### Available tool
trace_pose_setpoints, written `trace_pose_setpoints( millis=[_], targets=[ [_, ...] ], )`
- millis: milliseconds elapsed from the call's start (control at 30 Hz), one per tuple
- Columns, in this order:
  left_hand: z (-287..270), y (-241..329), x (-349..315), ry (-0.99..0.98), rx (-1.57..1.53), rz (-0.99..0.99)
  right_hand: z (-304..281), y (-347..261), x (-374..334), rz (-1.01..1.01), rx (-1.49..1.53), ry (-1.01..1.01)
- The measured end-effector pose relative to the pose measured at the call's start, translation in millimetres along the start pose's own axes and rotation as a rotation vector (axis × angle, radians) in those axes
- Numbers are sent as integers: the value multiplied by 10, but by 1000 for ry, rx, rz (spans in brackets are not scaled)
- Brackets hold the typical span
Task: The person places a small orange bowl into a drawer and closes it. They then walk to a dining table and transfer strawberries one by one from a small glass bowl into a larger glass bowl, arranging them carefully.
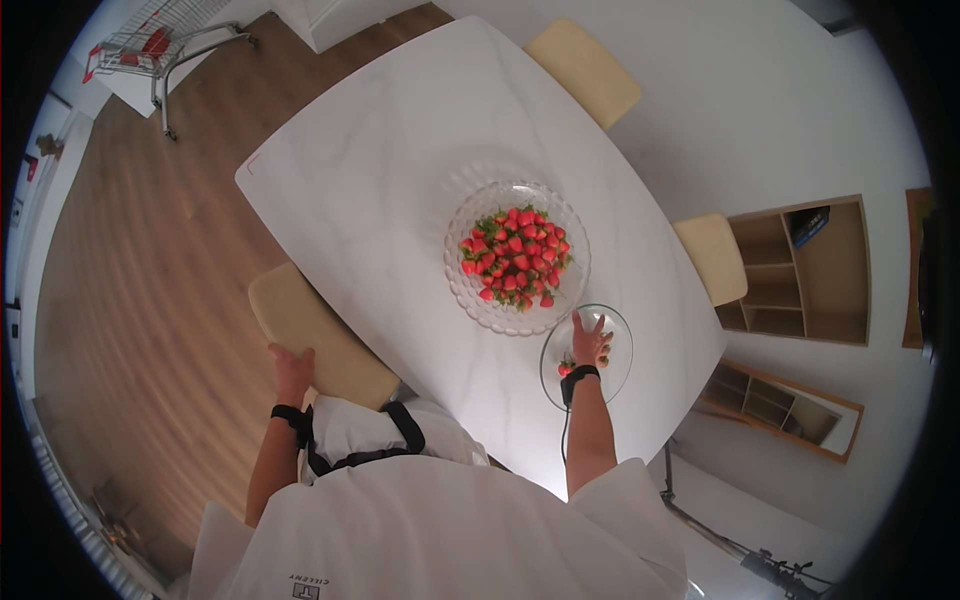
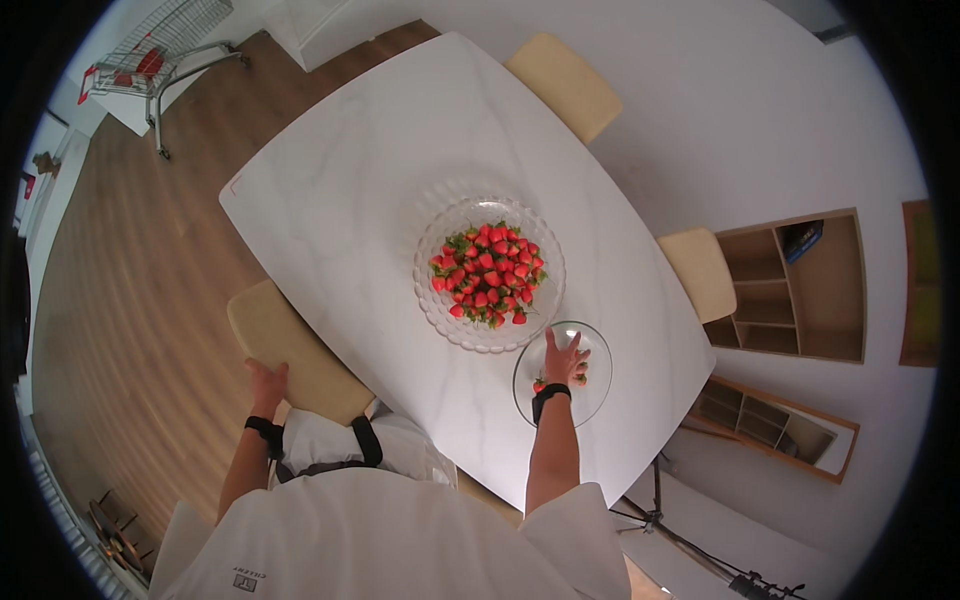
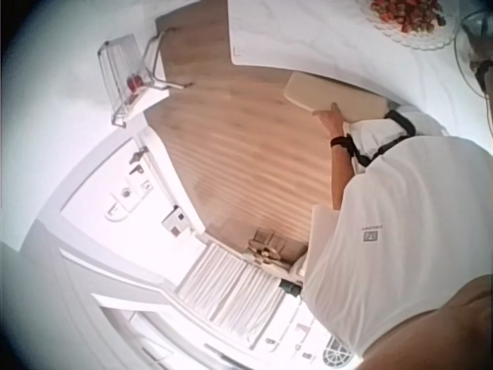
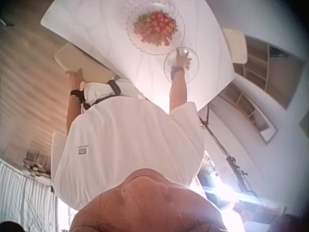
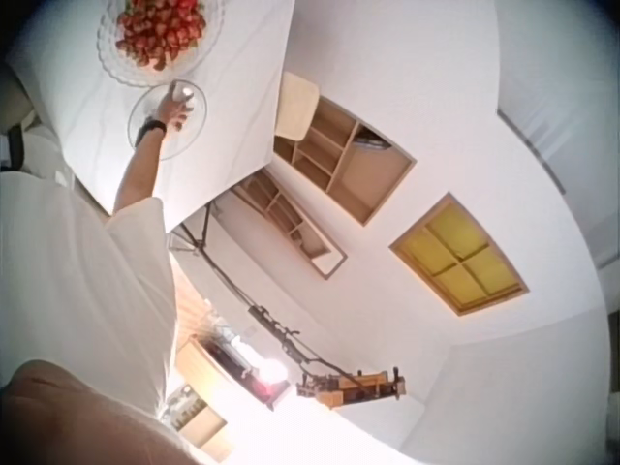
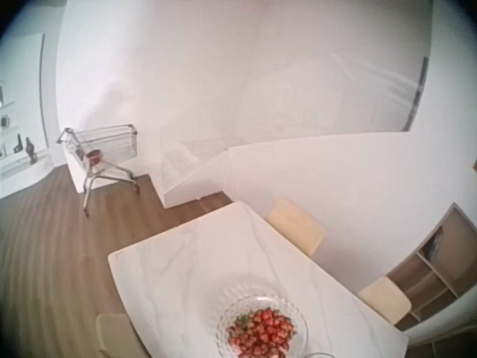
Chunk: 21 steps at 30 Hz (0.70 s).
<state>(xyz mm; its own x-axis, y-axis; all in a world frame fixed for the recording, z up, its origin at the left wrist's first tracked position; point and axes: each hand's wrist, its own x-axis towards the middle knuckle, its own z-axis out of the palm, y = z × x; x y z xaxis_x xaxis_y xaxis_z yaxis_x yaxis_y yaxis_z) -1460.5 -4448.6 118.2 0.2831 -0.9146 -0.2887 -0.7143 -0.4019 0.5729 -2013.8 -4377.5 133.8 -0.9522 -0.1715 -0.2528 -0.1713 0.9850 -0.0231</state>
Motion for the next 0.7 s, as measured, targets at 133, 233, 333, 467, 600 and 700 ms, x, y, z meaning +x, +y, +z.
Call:
trace_pose_setpoints(
  millis=[133,233,333,467,600,700],
  targets=[
    [209,-431,107,87,138,134,456,802,482,-128,52,-219],
    [55,-94,58,-27,29,-11,661,1175,489,-291,52,-197],
    [74,-160,81,-22,53,23,841,1266,369,-328,50,-110],
    [108,-241,74,16,42,60,927,1028,-98,-335,32,23],
    [66,-125,48,-14,41,19,1081,928,-170,-216,148,69],
    [103,-238,49,62,102,93,1026,797,-163,-220,207,1]
  ],
)
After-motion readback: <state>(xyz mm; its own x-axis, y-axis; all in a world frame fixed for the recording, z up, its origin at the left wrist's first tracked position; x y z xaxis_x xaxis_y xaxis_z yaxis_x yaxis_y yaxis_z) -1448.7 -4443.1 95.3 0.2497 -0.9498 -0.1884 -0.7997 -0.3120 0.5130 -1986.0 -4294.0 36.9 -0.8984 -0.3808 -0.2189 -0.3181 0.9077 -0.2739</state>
